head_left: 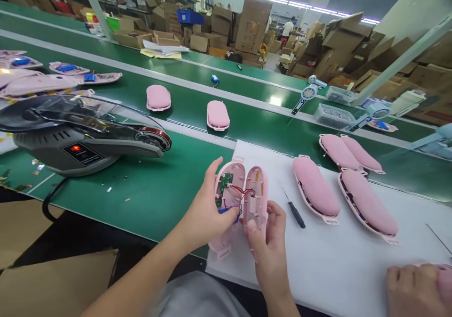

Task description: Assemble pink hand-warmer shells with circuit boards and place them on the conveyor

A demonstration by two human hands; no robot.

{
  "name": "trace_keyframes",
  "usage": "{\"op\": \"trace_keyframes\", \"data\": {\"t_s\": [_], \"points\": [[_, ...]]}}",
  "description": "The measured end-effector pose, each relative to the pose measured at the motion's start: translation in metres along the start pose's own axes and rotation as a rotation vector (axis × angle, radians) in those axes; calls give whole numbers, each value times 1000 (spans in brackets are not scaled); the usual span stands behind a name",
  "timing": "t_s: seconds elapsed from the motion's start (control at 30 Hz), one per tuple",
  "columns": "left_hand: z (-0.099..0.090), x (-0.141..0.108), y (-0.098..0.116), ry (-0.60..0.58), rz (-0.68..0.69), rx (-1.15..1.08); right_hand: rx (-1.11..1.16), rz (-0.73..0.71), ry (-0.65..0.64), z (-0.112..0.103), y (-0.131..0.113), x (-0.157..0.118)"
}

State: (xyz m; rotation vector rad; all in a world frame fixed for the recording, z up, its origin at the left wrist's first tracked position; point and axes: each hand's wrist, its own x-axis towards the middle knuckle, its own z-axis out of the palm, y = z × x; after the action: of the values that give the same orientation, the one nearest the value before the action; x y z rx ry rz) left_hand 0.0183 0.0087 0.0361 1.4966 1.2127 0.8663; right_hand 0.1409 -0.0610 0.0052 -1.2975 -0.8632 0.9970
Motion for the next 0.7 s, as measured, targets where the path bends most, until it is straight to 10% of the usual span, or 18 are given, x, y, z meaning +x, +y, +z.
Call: {"op": "trace_keyframes", "data": {"t_s": [0.7], "points": [[16,-6,-17,321,190,464,-19,-157,-55,-5,12,0]]}}
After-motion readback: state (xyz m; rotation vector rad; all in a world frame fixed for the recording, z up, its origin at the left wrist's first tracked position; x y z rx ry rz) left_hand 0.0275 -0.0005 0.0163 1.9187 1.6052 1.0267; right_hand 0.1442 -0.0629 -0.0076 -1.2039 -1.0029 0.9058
